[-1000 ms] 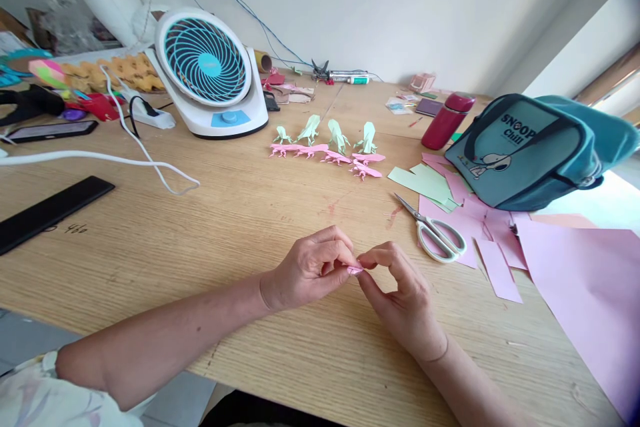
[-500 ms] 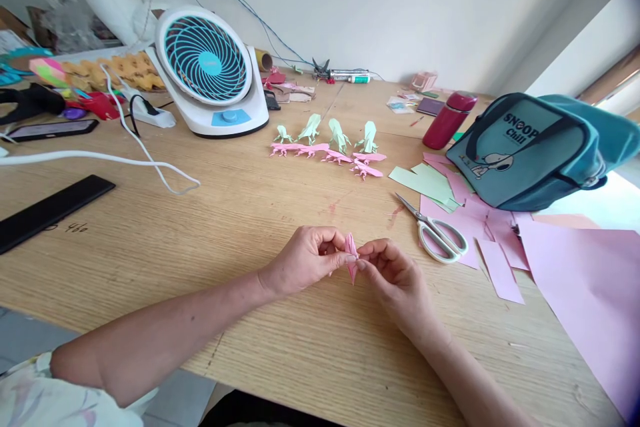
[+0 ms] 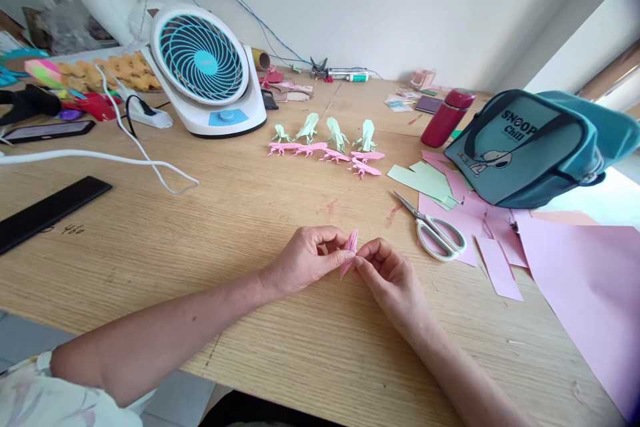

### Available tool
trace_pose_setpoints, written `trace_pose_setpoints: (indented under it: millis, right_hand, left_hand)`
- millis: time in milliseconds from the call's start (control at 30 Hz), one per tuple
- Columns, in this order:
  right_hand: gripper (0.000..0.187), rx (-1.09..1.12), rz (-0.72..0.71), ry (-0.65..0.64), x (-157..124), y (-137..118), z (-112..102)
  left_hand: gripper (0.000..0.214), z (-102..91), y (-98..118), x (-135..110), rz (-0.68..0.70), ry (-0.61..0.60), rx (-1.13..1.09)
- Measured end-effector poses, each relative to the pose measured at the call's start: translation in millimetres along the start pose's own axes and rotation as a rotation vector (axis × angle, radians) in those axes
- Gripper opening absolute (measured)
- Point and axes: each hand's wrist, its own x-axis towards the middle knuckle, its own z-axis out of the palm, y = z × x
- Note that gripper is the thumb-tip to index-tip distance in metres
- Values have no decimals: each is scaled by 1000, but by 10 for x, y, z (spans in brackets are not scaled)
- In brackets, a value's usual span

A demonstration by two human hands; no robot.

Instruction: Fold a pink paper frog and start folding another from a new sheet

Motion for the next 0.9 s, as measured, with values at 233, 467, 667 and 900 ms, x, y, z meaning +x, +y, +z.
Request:
trace_pose_setpoints:
  millis: [233, 467, 667, 900]
  right_hand:
    - [21, 116, -48, -14, -4, 11, 27]
    - [15, 44, -132, 50, 8, 113, 8]
    - [18, 131, -76, 106, 38, 48, -21]
    - [21, 164, 9, 147, 52, 18, -32]
  left_hand:
    - [36, 21, 51, -45, -22, -67, 92]
    - [35, 33, 56, -60, -67, -66, 54]
    - [24, 38, -27, -23, -113, -91, -46]
    - [27, 46, 4, -21, -79, -44, 2]
